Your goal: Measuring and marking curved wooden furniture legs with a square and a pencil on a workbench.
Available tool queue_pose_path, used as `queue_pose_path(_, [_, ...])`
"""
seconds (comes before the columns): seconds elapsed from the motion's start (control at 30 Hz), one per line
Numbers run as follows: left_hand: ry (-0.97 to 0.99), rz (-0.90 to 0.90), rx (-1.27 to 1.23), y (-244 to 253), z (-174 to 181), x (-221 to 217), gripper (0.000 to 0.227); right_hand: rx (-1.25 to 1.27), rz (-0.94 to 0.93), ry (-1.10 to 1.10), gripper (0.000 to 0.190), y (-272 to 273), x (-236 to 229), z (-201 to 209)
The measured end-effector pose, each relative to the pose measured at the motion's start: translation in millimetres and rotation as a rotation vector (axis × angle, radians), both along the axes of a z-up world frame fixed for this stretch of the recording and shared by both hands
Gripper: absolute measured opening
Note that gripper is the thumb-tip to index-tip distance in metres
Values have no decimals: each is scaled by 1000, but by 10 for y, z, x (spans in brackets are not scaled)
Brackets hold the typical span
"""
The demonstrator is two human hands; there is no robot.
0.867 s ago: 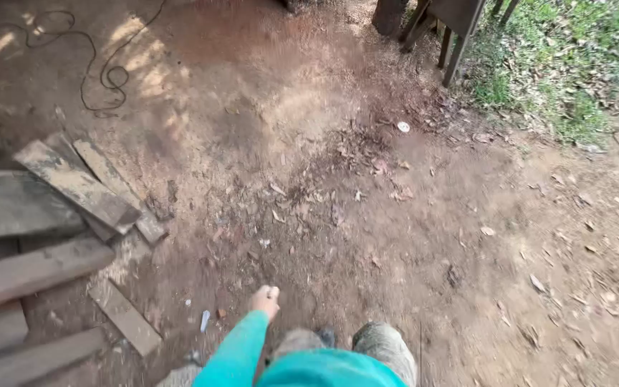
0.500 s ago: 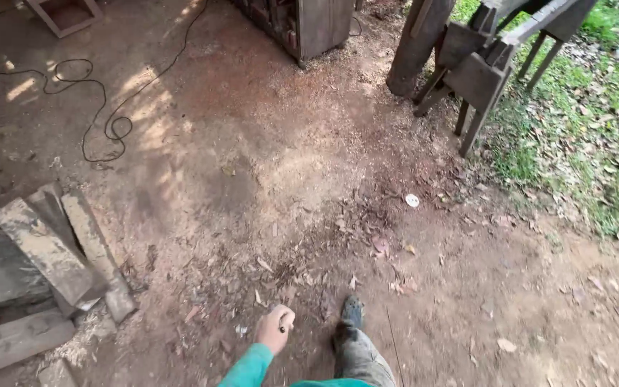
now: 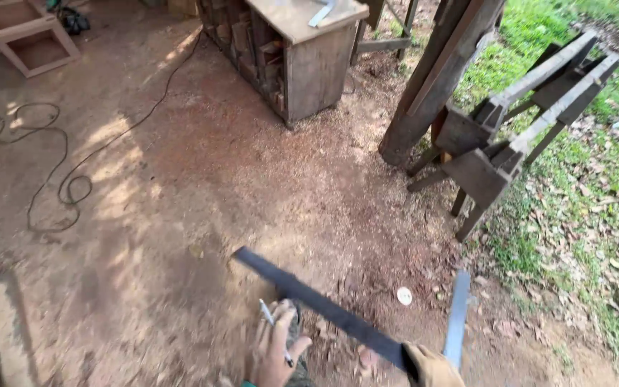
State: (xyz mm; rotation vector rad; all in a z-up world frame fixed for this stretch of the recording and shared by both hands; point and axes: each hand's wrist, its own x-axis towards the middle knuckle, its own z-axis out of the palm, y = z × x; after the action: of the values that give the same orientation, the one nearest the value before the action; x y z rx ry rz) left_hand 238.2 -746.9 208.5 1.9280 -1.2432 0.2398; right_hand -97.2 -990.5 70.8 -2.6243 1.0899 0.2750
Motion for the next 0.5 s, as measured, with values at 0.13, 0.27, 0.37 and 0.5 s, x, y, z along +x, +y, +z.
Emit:
queue_pose_path(0.13, [-82,-309,150,-1361,-32,947,74,-175,372,-179,49,-852,1594,789])
queue_pose_path(0.27, [128,-543,345,-2392,395,1971,79,-315,489,-246,52,-1724,2623,1350])
queue_pose_path(0.37, [-124,-631,410,-2957,495,2663,66,-374,618,-266,49,-2302,3138,1627])
queue_pose_path(0.5, [-50,-542,563,-3669,82,3224,47,-560,698,-389,48,-3192,3682,1733])
